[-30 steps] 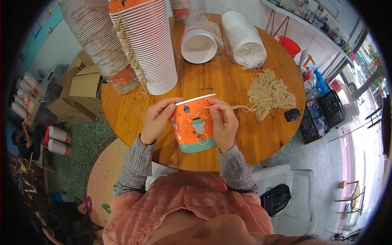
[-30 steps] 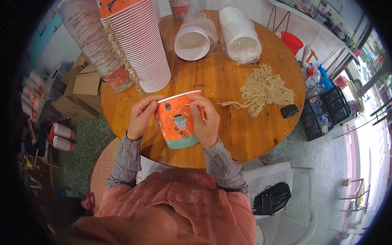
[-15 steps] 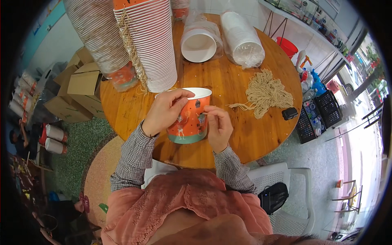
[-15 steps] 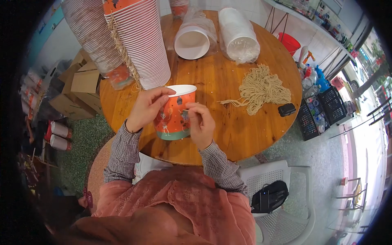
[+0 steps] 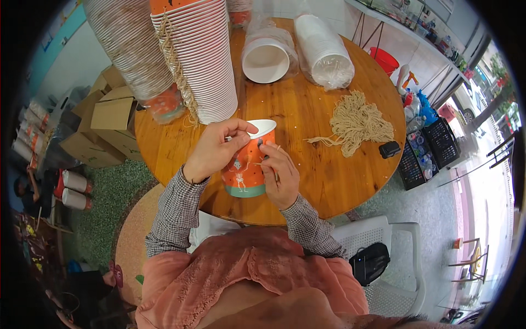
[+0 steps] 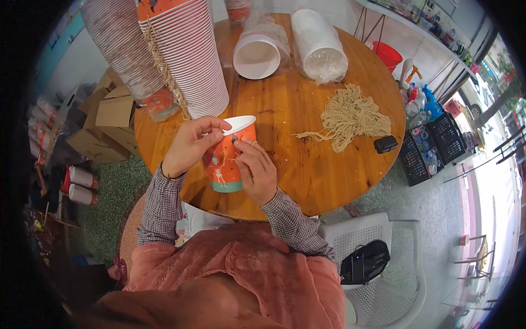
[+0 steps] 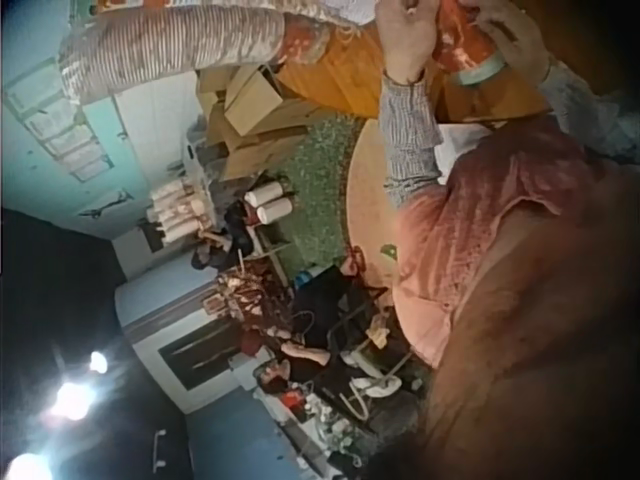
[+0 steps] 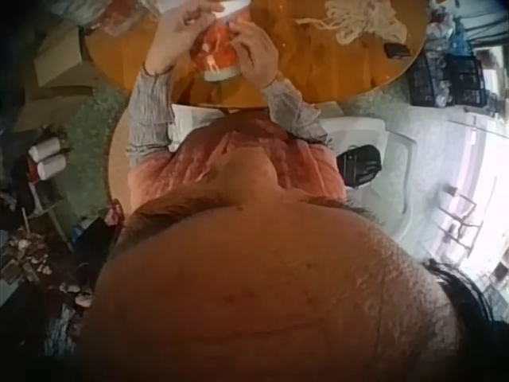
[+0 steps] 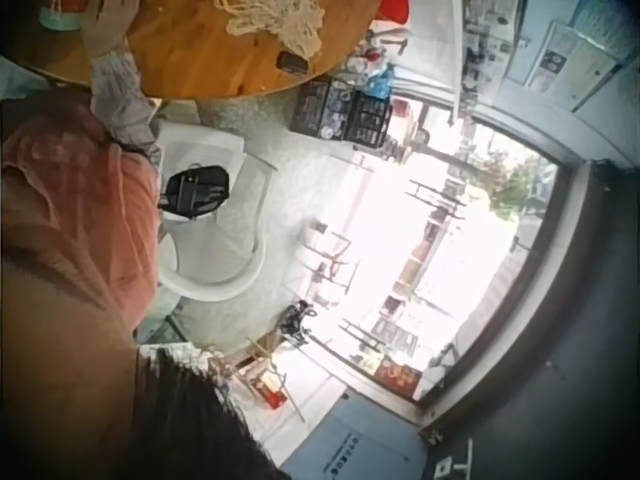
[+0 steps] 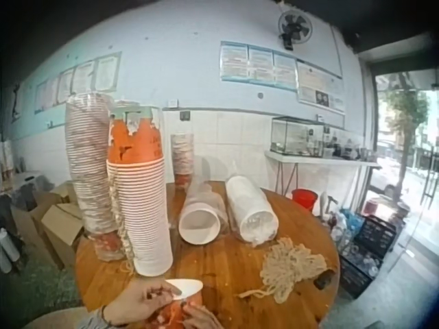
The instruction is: The person attaches handles to paper cups by threading strings through the holes on the cups and tying knots by hand.
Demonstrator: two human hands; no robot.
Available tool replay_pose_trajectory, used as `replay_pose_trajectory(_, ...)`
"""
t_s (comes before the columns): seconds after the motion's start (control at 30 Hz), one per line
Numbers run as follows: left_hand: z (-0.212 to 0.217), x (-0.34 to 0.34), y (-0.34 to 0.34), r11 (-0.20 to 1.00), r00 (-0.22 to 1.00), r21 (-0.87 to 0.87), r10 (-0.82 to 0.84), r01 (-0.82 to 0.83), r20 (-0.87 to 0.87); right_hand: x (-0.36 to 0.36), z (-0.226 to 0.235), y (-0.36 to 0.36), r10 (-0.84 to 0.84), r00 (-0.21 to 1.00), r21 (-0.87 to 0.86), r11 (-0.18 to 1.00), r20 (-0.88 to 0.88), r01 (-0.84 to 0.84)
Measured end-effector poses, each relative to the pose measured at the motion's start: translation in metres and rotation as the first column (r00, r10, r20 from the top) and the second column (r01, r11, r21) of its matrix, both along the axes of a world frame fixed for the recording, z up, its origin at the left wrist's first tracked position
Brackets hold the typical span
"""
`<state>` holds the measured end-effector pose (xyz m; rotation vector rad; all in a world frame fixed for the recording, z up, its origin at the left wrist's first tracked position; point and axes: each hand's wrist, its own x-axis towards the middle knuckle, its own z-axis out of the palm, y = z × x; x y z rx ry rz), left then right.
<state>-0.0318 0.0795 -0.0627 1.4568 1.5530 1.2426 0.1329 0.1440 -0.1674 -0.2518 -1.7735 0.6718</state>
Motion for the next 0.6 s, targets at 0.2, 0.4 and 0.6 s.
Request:
replay_pose_trajectory(0.2,0.014,0.014,0.014,0.978,0.99,0.209,0.045,-0.016,-0.135,-0.001,0.007,0.014,-0.042,0.998,0.077,0.996,-0.044,0.046)
replay_pose_trajectory(0.4,-0.017,0.002,0.023,1.0,0.989,-0.016,-0.003,0.001,-0.151,0.002,-0.01,0.023,-0.094,0.994,0.102,0.991,0.062,0.087)
replay_pose_trajectory(0.6,-0.055,0.005,0.027,0.997,0.99,0.074,0.006,0.004,-0.143,0.009,-0.02,0.011,-0.043,0.977,0.057,0.998,0.207,0.032)
